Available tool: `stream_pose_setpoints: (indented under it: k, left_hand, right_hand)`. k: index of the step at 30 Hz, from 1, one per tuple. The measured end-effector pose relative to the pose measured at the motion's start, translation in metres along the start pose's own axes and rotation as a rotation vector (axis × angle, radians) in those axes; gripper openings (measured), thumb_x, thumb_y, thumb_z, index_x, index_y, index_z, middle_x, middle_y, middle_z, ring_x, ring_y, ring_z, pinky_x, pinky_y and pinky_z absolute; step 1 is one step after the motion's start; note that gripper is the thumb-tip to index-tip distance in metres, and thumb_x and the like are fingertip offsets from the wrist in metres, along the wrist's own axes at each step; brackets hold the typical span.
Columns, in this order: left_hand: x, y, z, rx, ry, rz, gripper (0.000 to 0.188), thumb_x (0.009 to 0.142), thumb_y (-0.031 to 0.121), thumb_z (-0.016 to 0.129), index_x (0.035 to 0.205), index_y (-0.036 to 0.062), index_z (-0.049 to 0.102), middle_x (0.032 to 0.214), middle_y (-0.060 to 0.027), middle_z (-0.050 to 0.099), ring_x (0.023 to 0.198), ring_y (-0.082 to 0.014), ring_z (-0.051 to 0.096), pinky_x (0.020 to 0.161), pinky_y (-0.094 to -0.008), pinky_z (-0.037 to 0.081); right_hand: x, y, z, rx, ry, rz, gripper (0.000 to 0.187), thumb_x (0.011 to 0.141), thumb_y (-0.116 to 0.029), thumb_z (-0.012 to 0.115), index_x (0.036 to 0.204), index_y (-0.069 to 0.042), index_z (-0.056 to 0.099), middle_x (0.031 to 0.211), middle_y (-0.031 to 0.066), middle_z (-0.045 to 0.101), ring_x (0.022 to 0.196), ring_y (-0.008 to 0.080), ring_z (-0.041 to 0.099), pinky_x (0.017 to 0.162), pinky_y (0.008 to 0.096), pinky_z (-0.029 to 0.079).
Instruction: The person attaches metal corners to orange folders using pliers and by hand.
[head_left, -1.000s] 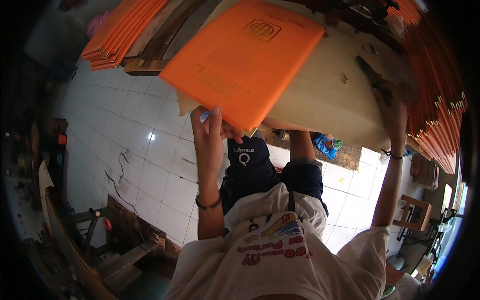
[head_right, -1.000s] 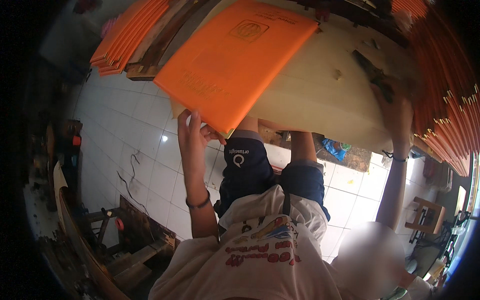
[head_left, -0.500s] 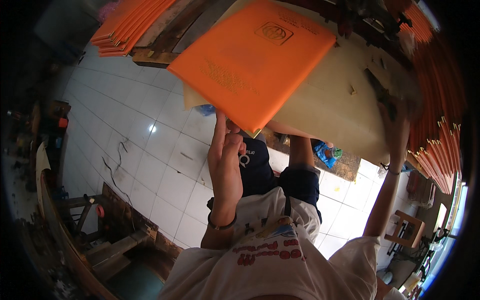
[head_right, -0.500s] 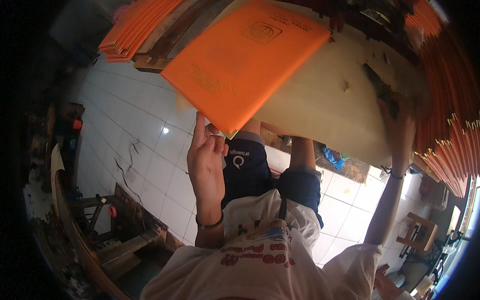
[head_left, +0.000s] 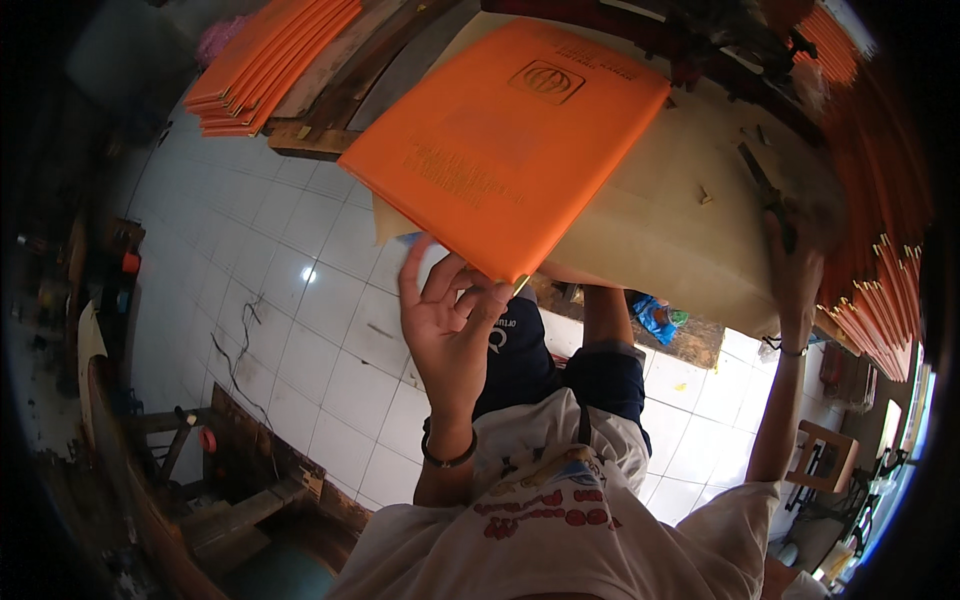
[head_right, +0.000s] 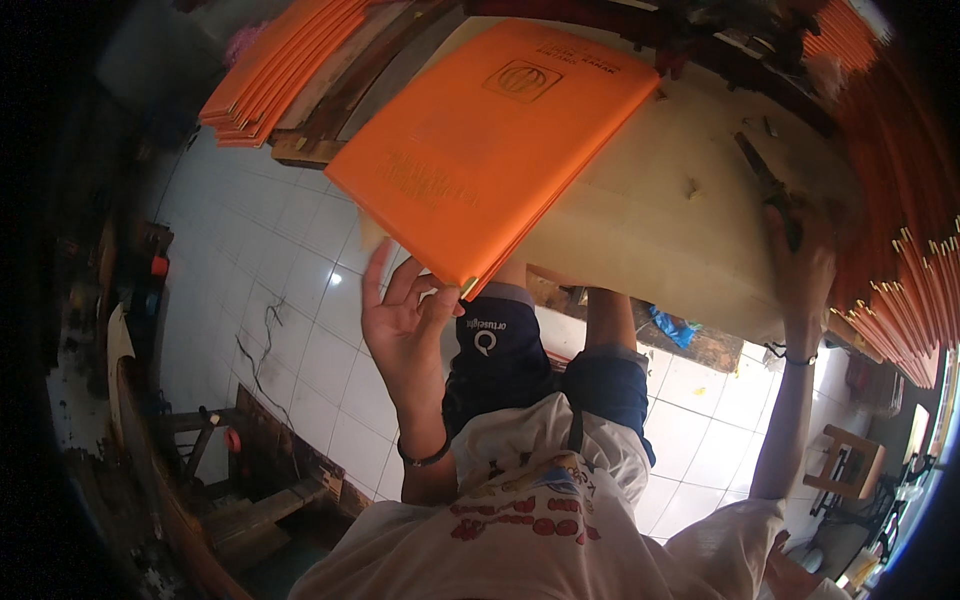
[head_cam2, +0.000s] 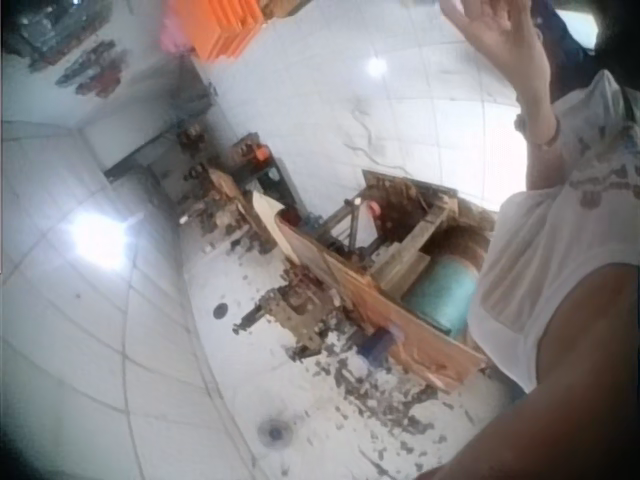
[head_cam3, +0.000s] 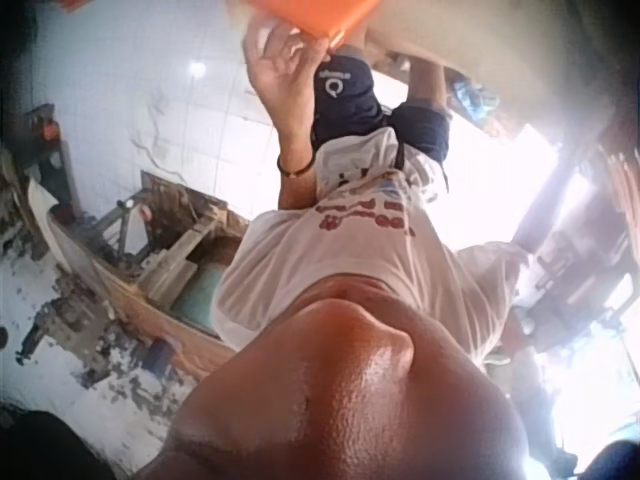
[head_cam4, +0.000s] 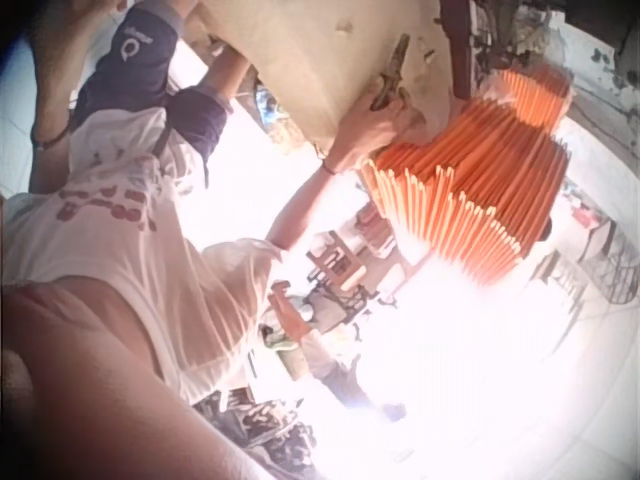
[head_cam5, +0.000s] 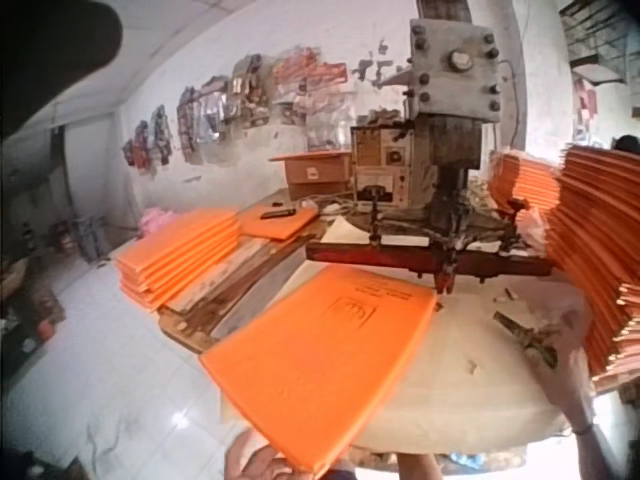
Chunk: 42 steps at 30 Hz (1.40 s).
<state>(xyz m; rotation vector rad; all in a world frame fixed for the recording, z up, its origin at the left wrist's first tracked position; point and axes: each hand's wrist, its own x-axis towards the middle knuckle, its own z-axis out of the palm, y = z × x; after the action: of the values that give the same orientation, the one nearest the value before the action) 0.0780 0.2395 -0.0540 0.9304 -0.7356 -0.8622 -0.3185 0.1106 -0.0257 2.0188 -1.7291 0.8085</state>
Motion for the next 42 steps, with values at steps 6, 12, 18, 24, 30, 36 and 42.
stream_pose_setpoints:
  k: [6,12,18,24,30,36,42]
  left_hand:
    - [0.011,0.0,-0.012,0.124,-0.184,0.019,0.082,0.081,-0.009,0.078,0.151,-0.0043,0.034,0.124,-0.0226,0.062,0.084,-0.02,0.075,0.068,-0.0271,0.063]
    - [0.019,-0.013,-0.027,0.277,-0.241,0.105,0.08,0.076,0.002,0.087,0.144,-0.0059,0.045,0.121,-0.0247,0.066,0.077,-0.0177,0.076,0.061,-0.0227,0.06]
    - [0.025,-0.024,-0.033,0.331,-0.334,0.171,0.079,0.073,0.008,0.091,0.139,-0.0044,0.05,0.086,-0.0145,0.075,0.078,-0.0149,0.075,0.077,-0.0265,0.058]
    - [0.028,-0.032,-0.033,0.333,-0.333,0.246,0.073,0.072,0.011,0.092,0.133,-0.0035,0.056,0.073,-0.0075,0.074,0.068,-0.011,0.072,0.088,-0.0291,0.056]
    - [0.031,-0.025,-0.034,0.368,-0.311,0.273,0.067,0.07,0.014,0.094,0.127,-0.0022,0.062,0.075,-0.0059,0.074,0.058,-0.0044,0.065,0.072,-0.0224,0.054]
    - [0.034,-0.025,-0.033,0.318,-0.38,0.2,0.068,0.068,0.017,0.095,0.126,0.0001,0.063,0.069,-0.0041,0.073,0.059,-0.0042,0.067,0.062,-0.0182,0.049]
    - [0.039,-0.028,-0.038,0.41,-0.423,0.252,0.065,0.069,0.017,0.093,0.126,0.0032,0.064,0.063,-0.0003,0.071,0.062,-0.0091,0.071,0.063,-0.0199,0.052]
  right_hand:
    - [-0.027,-0.009,-0.02,-0.086,0.154,-0.091,0.033,0.096,-0.022,0.07,0.119,0.002,0.066,0.122,0.0229,0.067,0.106,0.0364,0.067,0.088,0.0467,0.052]
    - [-0.056,-0.048,-0.067,0.243,-0.121,0.293,0.024,0.105,-0.015,0.057,0.118,0.003,0.065,0.097,0.0128,0.071,0.09,0.018,0.066,0.081,0.0327,0.05]
    - [-0.055,-0.108,-0.09,0.671,-0.462,0.37,0.05,0.108,-0.043,0.047,0.092,0.002,0.061,0.079,0.005,0.061,0.076,0.0124,0.057,0.071,0.029,0.045]
    - [-0.062,-0.145,-0.092,0.8,-0.686,0.407,0.045,0.108,-0.039,0.048,0.105,0.005,0.061,0.084,0.0074,0.067,0.072,0.0149,0.057,0.074,0.0312,0.049]
    - [-0.055,-0.159,-0.086,1.034,-0.824,0.426,0.05,0.103,-0.042,0.051,0.121,0.005,0.057,0.098,0.0102,0.067,0.081,0.0161,0.057,0.084,0.0314,0.046]
    - [-0.059,-0.177,-0.082,1.508,-1.114,0.71,0.041,0.09,-0.015,0.067,0.125,0.002,0.057,0.132,0.0182,0.058,0.111,0.0254,0.063,0.101,0.038,0.048]
    - [-0.064,-0.185,-0.074,1.085,-1.201,0.235,0.042,0.086,-0.002,0.068,0.127,0.002,0.058,0.092,0.011,0.068,0.081,0.0211,0.064,0.073,0.0353,0.051]
